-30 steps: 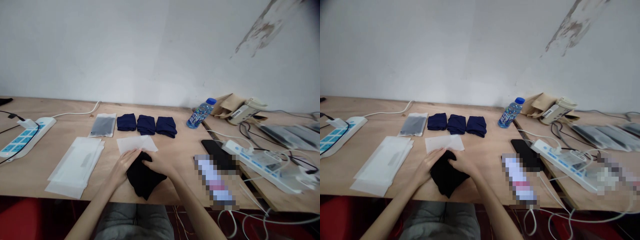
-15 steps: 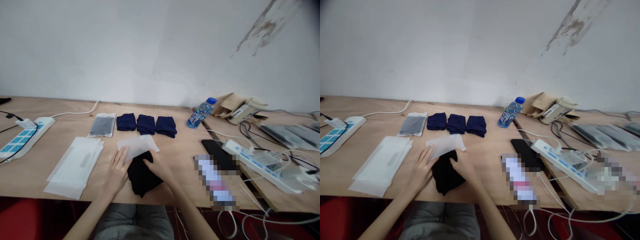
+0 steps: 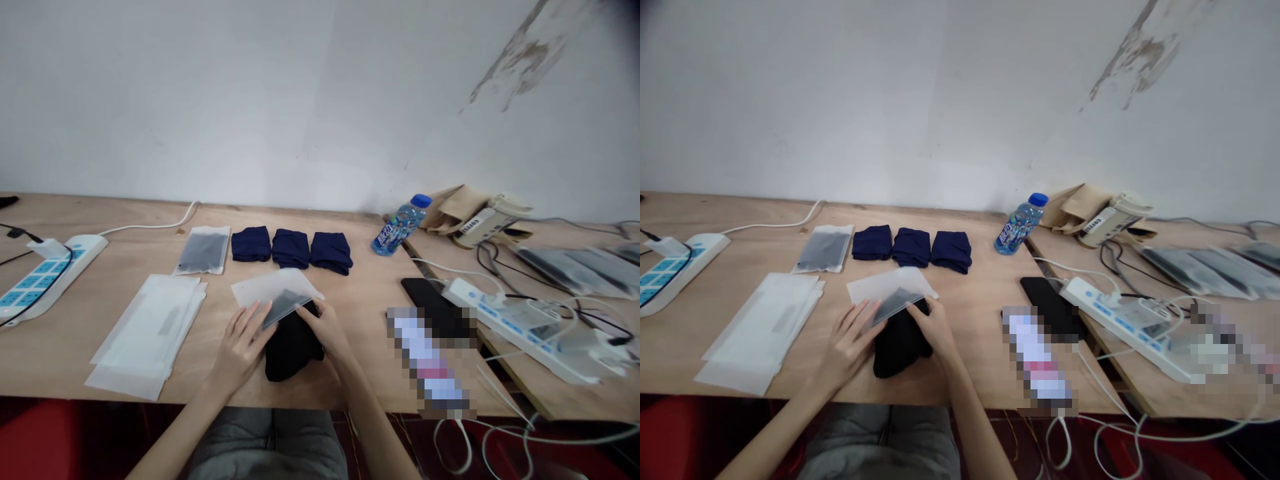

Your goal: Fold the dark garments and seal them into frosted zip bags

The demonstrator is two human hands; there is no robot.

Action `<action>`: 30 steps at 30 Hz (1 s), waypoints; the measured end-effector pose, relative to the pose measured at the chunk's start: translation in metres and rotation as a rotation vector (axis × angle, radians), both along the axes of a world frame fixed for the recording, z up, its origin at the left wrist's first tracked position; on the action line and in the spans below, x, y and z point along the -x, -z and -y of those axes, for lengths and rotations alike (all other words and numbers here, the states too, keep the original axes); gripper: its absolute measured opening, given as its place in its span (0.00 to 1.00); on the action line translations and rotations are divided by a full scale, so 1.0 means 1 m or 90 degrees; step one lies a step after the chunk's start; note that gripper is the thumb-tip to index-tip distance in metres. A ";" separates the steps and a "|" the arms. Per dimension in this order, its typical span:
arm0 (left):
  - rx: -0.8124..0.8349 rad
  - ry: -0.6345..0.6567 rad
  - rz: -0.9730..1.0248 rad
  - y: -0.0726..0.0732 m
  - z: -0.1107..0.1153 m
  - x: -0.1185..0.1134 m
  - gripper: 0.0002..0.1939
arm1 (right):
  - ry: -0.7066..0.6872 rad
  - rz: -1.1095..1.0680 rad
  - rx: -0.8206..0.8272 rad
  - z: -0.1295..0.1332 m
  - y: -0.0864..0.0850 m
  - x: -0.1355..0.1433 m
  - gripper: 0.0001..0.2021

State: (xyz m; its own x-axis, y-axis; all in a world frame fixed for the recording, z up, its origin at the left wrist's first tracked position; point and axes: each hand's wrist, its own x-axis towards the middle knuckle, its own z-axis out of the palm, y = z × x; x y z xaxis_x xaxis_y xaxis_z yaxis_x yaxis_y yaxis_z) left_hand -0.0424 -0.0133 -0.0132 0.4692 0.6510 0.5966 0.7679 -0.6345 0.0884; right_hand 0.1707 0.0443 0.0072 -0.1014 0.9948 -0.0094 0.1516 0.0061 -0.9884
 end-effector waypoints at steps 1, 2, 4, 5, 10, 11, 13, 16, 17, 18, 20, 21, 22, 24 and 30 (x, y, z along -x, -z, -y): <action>0.009 -0.019 -0.011 0.001 -0.001 -0.002 0.25 | 0.006 0.001 0.002 0.001 0.001 -0.001 0.17; 0.021 -0.037 -0.022 0.002 -0.002 -0.005 0.25 | 0.014 0.004 0.005 0.001 0.003 -0.001 0.17; 0.046 -0.065 -0.042 0.003 -0.005 -0.012 0.26 | 0.038 0.012 0.016 0.001 0.007 -0.002 0.17; 0.053 -0.072 -0.049 0.003 -0.006 -0.015 0.27 | 0.054 0.011 0.022 0.001 0.010 -0.002 0.18; 0.016 -0.019 -0.071 -0.002 -0.008 -0.022 0.26 | 0.130 -0.042 0.025 -0.002 0.020 0.003 0.23; 0.001 -0.003 -0.071 -0.004 -0.008 -0.022 0.26 | 0.142 -0.046 0.025 -0.003 0.022 0.004 0.24; -0.022 0.016 -0.057 -0.006 -0.009 -0.022 0.25 | 0.154 -0.030 0.025 -0.004 0.022 0.008 0.26; -0.025 0.016 -0.016 -0.007 -0.011 -0.021 0.24 | 0.115 0.033 0.023 -0.004 0.016 0.007 0.25; -0.015 0.014 -0.007 -0.007 -0.011 -0.021 0.25 | 0.090 0.059 0.017 -0.003 0.013 0.005 0.23; 0.001 0.011 -0.005 -0.005 -0.012 -0.020 0.26 | 0.061 0.087 0.008 -0.002 0.008 0.002 0.22; 0.052 0.001 -0.022 -0.001 -0.014 -0.017 0.30 | 0.001 0.158 -0.022 0.002 -0.002 -0.006 0.18; 0.082 -0.005 -0.034 0.001 -0.015 -0.015 0.33 | -0.029 0.206 -0.045 0.004 -0.006 -0.010 0.16; 0.112 -0.012 -0.044 0.003 -0.016 -0.013 0.37 | -0.057 0.260 -0.069 0.007 -0.010 -0.013 0.14; 0.161 -0.014 -0.053 0.008 -0.018 -0.011 0.42 | -0.092 0.380 -0.114 0.012 -0.016 -0.015 0.11; 0.219 -0.011 -0.060 0.014 -0.022 -0.017 0.41 | -0.091 0.707 -0.159 0.022 -0.019 0.004 0.12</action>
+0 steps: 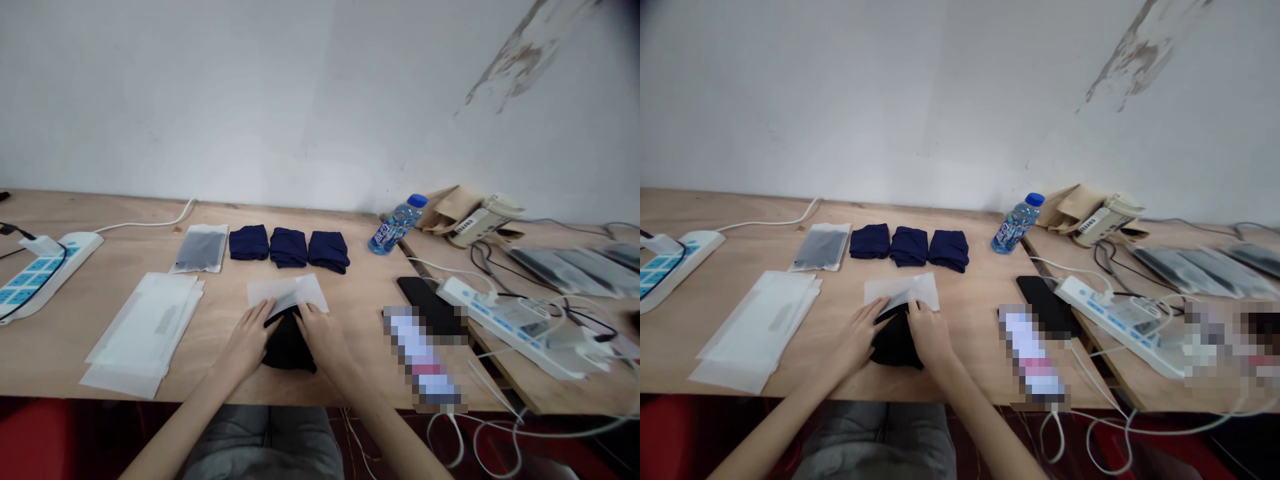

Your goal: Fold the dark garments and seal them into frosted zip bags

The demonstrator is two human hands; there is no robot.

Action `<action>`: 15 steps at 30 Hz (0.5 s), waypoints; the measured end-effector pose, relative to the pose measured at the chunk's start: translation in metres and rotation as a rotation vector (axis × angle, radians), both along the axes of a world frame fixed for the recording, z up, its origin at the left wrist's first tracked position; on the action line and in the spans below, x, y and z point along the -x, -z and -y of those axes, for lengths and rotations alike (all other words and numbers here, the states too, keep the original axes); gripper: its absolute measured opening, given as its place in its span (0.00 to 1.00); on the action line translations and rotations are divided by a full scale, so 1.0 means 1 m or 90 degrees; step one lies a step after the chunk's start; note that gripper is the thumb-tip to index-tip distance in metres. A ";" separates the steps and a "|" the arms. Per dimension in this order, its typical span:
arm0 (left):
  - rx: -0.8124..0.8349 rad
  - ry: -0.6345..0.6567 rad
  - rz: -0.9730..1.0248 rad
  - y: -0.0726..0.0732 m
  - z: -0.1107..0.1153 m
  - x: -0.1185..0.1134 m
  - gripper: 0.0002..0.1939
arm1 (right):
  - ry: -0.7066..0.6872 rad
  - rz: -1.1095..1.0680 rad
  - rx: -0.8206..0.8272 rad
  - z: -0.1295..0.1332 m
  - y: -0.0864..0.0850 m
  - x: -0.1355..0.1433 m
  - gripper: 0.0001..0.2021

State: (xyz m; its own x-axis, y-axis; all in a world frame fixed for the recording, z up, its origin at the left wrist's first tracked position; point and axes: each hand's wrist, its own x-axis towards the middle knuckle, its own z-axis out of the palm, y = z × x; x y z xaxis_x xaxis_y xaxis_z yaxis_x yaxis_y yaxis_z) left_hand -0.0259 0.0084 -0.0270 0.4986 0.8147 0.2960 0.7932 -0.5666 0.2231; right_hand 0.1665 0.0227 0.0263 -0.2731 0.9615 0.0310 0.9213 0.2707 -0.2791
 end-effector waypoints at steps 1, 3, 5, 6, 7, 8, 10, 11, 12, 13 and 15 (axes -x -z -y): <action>0.005 -0.005 0.000 -0.001 0.000 -0.002 0.41 | 0.006 0.045 -0.005 0.001 -0.001 0.004 0.13; 0.018 -0.011 0.003 -0.002 0.000 -0.005 0.39 | 0.009 0.119 -0.018 0.002 -0.004 0.010 0.14; 0.035 -0.015 0.005 -0.004 0.001 -0.007 0.37 | -0.010 0.175 -0.037 0.003 -0.008 0.014 0.18; 0.045 -0.017 0.005 -0.005 0.001 -0.007 0.37 | -0.029 0.195 -0.052 0.004 -0.010 0.014 0.20; 0.054 -0.017 0.005 -0.006 0.001 -0.007 0.37 | -0.054 0.208 -0.072 0.004 -0.011 0.014 0.22; 0.061 -0.018 0.006 -0.007 0.001 -0.006 0.38 | -0.083 0.212 -0.097 0.005 -0.012 0.013 0.23; 0.069 -0.018 0.009 -0.009 0.001 -0.004 0.40 | -0.146 0.205 -0.153 0.006 -0.013 0.008 0.24; 0.070 -0.021 0.013 -0.011 0.001 -0.003 0.40 | -0.175 0.200 -0.179 0.008 -0.012 0.004 0.23; 0.070 -0.025 0.017 -0.012 0.000 -0.001 0.41 | -0.201 0.196 -0.201 0.009 -0.011 0.000 0.22; 0.070 -0.031 0.023 -0.013 -0.001 0.001 0.41 | -0.222 0.193 -0.218 0.011 -0.009 -0.005 0.21; 0.072 -0.038 0.035 -0.015 -0.002 0.005 0.42 | -0.257 0.179 -0.240 0.015 -0.004 -0.014 0.19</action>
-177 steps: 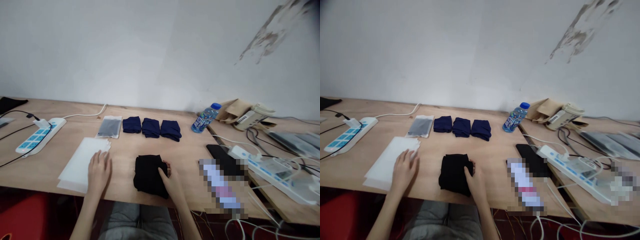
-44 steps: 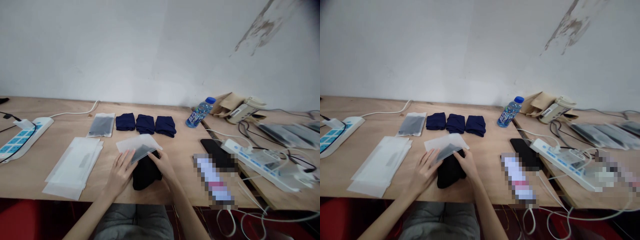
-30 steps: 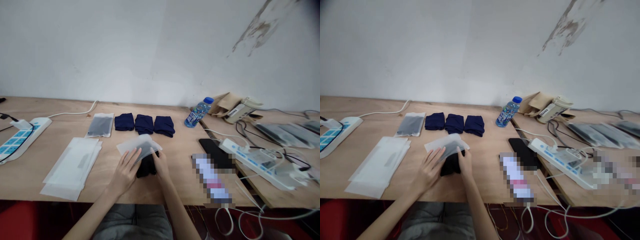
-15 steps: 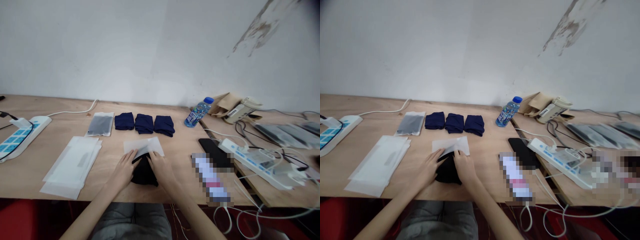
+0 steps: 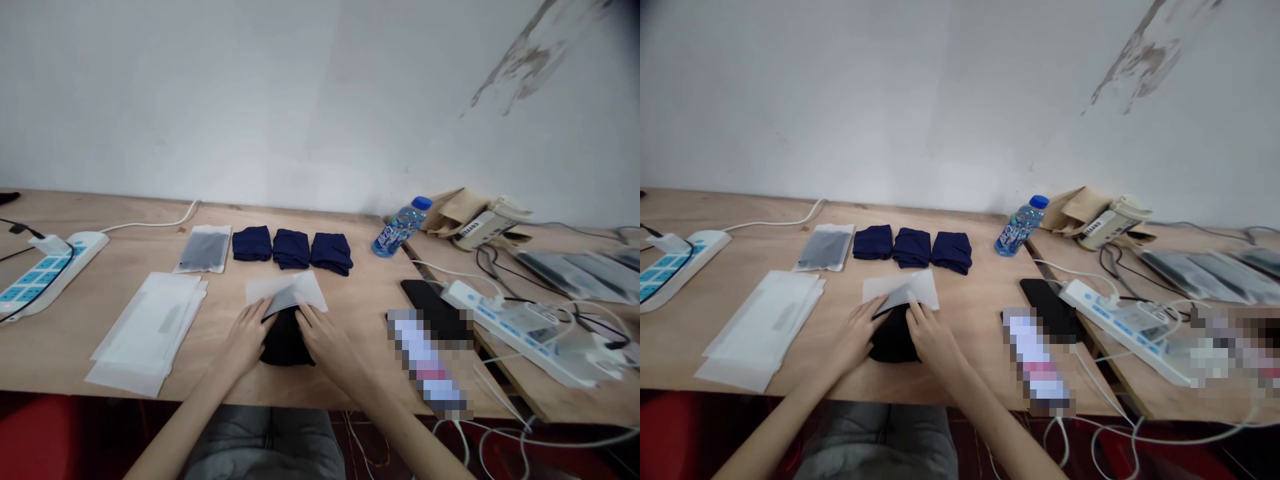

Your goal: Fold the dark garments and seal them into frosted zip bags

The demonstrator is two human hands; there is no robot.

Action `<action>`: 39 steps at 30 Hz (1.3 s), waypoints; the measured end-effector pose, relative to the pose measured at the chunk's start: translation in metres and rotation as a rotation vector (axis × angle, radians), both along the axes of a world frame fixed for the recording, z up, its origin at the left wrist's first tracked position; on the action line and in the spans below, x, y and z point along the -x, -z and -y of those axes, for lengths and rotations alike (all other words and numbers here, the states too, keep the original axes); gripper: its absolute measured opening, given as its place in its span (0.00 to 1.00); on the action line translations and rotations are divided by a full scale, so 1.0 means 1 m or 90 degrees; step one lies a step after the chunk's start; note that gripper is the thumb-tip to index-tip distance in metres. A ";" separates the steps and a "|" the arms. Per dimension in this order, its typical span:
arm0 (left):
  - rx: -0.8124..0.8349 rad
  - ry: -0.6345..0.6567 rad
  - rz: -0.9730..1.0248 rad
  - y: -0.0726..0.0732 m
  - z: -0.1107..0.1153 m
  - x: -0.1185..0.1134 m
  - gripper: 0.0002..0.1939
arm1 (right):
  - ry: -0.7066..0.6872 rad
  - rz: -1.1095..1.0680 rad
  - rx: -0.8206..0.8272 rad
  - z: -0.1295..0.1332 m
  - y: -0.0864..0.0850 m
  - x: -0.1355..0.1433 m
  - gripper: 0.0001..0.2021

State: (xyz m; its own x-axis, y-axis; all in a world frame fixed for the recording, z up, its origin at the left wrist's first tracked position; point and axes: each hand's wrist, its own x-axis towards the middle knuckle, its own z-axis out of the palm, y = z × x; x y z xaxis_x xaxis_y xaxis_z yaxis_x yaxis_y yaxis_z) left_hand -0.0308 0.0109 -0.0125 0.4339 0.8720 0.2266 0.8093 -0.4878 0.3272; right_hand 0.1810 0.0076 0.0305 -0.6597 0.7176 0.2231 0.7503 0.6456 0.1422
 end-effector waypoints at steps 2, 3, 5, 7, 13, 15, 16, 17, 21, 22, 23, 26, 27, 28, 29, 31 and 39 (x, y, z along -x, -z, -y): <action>0.003 0.000 0.009 -0.001 -0.002 0.003 0.42 | -0.026 -0.022 -0.009 0.005 0.005 -0.008 0.19; 0.004 0.002 0.014 0.000 -0.003 0.003 0.41 | -0.030 -0.032 -0.016 0.008 0.008 -0.012 0.18; 0.002 -0.001 0.020 0.000 -0.004 0.003 0.40 | -0.011 -0.050 -0.039 0.013 0.013 -0.017 0.17; -0.004 -0.008 0.021 0.002 -0.005 0.001 0.39 | 0.023 -0.067 -0.059 0.018 0.019 -0.020 0.17; -0.015 -0.017 0.011 0.005 -0.004 -0.004 0.38 | -0.006 -0.155 -0.081 0.030 0.035 -0.026 0.19; -0.016 -0.014 0.006 0.005 -0.004 -0.003 0.38 | 0.017 -0.179 -0.072 0.032 0.038 -0.025 0.20; -0.015 -0.012 0.003 0.006 -0.004 -0.003 0.38 | 0.029 -0.181 -0.059 0.032 0.038 -0.024 0.21; -0.013 -0.010 0.001 0.006 -0.004 -0.003 0.38 | 0.042 -0.180 -0.043 0.032 0.038 -0.022 0.21; -0.014 0.000 0.001 0.009 -0.003 -0.005 0.37 | 0.126 -0.160 0.024 0.024 0.037 -0.008 0.23; -0.017 0.001 0.005 0.010 -0.003 -0.006 0.37 | 0.155 -0.157 0.034 0.022 0.036 -0.004 0.23; -0.022 0.002 0.010 0.011 -0.004 -0.007 0.36 | 0.183 -0.155 0.041 0.019 0.035 0.000 0.23; -0.050 0.000 0.037 0.015 -0.005 -0.006 0.34 | 0.232 -0.162 0.048 0.014 0.030 0.008 0.23; -0.062 -0.001 0.051 0.016 -0.006 -0.004 0.34 | 0.227 -0.169 0.049 0.013 0.028 0.008 0.23; -0.075 -0.001 0.072 0.017 -0.006 -0.003 0.33 | 0.212 -0.181 0.051 0.014 0.026 0.006 0.22; -0.088 0.001 0.098 0.017 -0.005 -0.001 0.31 | 0.192 -0.199 0.052 0.016 0.024 0.003 0.21; -0.112 0.004 0.166 0.014 -0.001 0.003 0.26 | 0.156 -0.254 0.039 0.022 0.022 -0.006 0.19; -0.006 0.087 0.146 -0.021 0.029 0.005 0.39 | 0.065 -0.276 0.080 0.035 0.021 -0.040 0.31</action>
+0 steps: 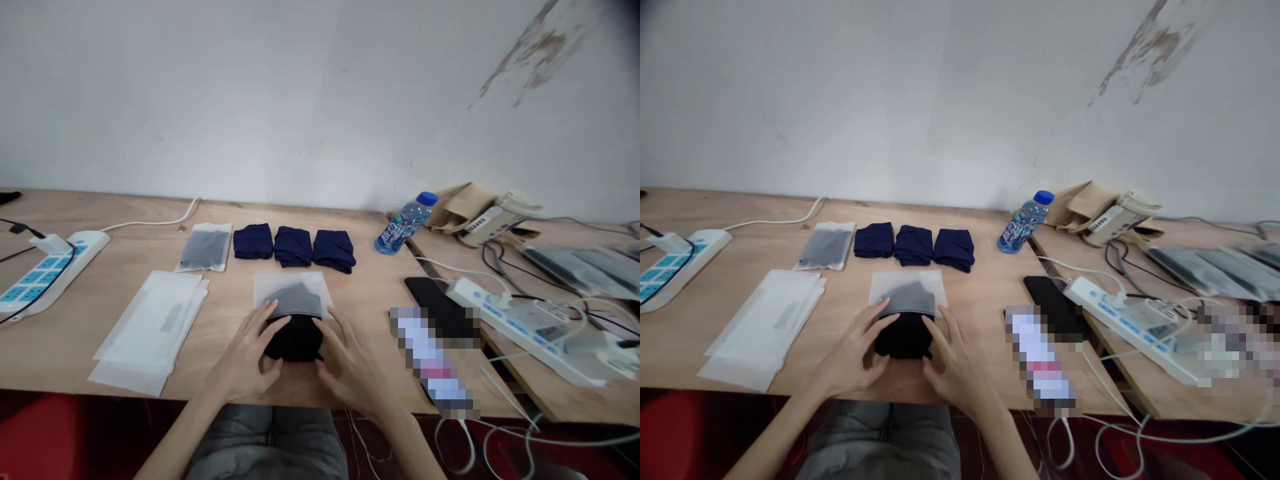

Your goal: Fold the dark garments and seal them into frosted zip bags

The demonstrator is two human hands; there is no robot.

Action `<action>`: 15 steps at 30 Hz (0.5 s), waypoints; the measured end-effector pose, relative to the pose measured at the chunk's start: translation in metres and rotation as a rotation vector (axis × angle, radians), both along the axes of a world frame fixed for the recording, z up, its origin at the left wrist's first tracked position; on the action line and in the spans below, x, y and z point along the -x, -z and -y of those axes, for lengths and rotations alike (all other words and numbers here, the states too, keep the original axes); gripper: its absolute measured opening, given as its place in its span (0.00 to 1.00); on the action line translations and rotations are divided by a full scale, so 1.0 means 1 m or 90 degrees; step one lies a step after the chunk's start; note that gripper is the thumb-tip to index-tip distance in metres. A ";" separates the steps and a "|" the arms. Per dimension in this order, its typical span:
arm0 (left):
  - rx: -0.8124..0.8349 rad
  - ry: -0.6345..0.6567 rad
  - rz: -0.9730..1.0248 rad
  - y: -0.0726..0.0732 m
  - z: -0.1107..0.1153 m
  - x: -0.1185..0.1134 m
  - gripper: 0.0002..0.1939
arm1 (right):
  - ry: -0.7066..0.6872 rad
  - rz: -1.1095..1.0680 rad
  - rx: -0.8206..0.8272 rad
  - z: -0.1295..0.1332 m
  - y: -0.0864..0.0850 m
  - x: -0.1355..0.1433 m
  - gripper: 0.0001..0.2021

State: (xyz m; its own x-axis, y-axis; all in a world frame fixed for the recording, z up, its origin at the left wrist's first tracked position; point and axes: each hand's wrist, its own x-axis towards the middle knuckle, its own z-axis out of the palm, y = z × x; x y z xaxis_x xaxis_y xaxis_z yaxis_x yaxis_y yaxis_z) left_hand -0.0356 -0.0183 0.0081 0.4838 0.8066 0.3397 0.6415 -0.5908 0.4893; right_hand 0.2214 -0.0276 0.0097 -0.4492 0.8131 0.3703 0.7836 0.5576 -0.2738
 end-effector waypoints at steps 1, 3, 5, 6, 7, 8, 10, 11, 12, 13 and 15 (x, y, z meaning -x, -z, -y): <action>0.005 0.005 -0.027 0.000 0.000 0.000 0.40 | -0.011 0.012 0.019 -0.001 0.001 0.000 0.33; 0.001 0.011 -0.071 0.005 -0.003 0.000 0.39 | -0.027 0.028 0.037 -0.003 0.003 0.001 0.36; -0.010 0.018 -0.101 0.013 -0.009 0.001 0.36 | -0.036 0.042 0.037 -0.007 0.005 0.004 0.38; -0.015 0.023 -0.113 0.017 -0.012 0.002 0.35 | -0.036 0.050 0.032 -0.010 0.006 0.005 0.37; -0.020 0.029 -0.123 0.020 -0.015 0.003 0.35 | -0.035 0.059 0.025 -0.014 0.007 0.006 0.36; -0.024 0.033 -0.131 0.023 -0.017 0.004 0.34 | -0.036 0.068 0.019 -0.017 0.008 0.007 0.35; -0.036 0.033 -0.142 0.026 -0.021 0.006 0.31 | -0.039 0.092 0.008 -0.023 0.011 0.008 0.33; -0.045 0.031 -0.146 0.028 -0.022 0.006 0.29 | -0.040 0.106 0.002 -0.026 0.012 0.008 0.33; -0.055 0.027 -0.149 0.028 -0.023 0.006 0.27 | -0.042 0.121 -0.005 -0.028 0.014 0.008 0.32; -0.065 0.023 -0.151 0.029 -0.025 0.006 0.26 | -0.044 0.137 -0.014 -0.029 0.015 0.008 0.32; -0.089 0.015 -0.148 0.029 -0.026 0.005 0.23 | -0.047 0.160 -0.041 -0.032 0.017 0.006 0.30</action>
State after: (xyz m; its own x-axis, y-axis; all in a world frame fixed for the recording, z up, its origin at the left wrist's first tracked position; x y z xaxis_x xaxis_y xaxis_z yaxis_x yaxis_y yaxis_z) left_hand -0.0408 0.0080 -0.0207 0.5797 0.7474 0.3247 0.7122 -0.6583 0.2438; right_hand 0.2152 0.0039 -0.0068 -0.5903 0.7537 0.2890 0.7796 0.6252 -0.0380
